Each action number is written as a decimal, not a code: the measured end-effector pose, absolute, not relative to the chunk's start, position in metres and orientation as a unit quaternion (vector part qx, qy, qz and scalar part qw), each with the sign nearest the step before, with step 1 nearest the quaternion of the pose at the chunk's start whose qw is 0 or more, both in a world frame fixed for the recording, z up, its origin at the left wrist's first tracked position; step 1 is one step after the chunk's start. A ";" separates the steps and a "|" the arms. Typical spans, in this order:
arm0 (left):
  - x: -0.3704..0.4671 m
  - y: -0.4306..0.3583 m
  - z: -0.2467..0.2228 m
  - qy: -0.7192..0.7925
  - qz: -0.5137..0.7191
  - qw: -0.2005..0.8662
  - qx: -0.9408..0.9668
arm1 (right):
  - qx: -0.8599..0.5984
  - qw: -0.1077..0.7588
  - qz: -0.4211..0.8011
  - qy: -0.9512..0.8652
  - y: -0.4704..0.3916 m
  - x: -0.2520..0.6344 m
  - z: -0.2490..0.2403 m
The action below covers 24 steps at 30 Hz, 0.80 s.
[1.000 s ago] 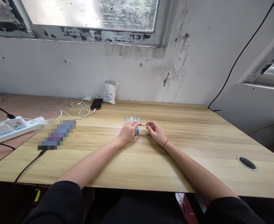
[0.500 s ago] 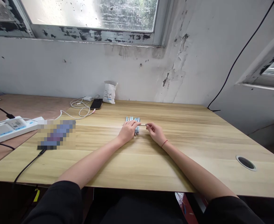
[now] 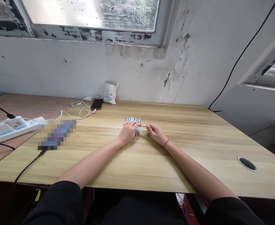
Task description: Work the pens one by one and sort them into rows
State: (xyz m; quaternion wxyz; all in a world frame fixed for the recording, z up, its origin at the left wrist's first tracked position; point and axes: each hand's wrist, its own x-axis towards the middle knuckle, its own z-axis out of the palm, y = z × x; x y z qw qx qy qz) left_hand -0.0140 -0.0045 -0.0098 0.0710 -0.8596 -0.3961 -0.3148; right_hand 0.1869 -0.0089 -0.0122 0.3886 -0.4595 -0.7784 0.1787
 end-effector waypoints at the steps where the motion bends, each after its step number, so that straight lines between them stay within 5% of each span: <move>1: -0.014 -0.004 -0.010 -0.395 -0.317 0.069 -0.859 | -0.458 0.394 0.187 -0.774 -0.009 0.187 -0.012; 24: -0.012 -0.006 -0.008 -0.391 -0.316 0.057 -0.863 | -0.456 0.385 0.183 -0.781 -0.009 0.189 -0.011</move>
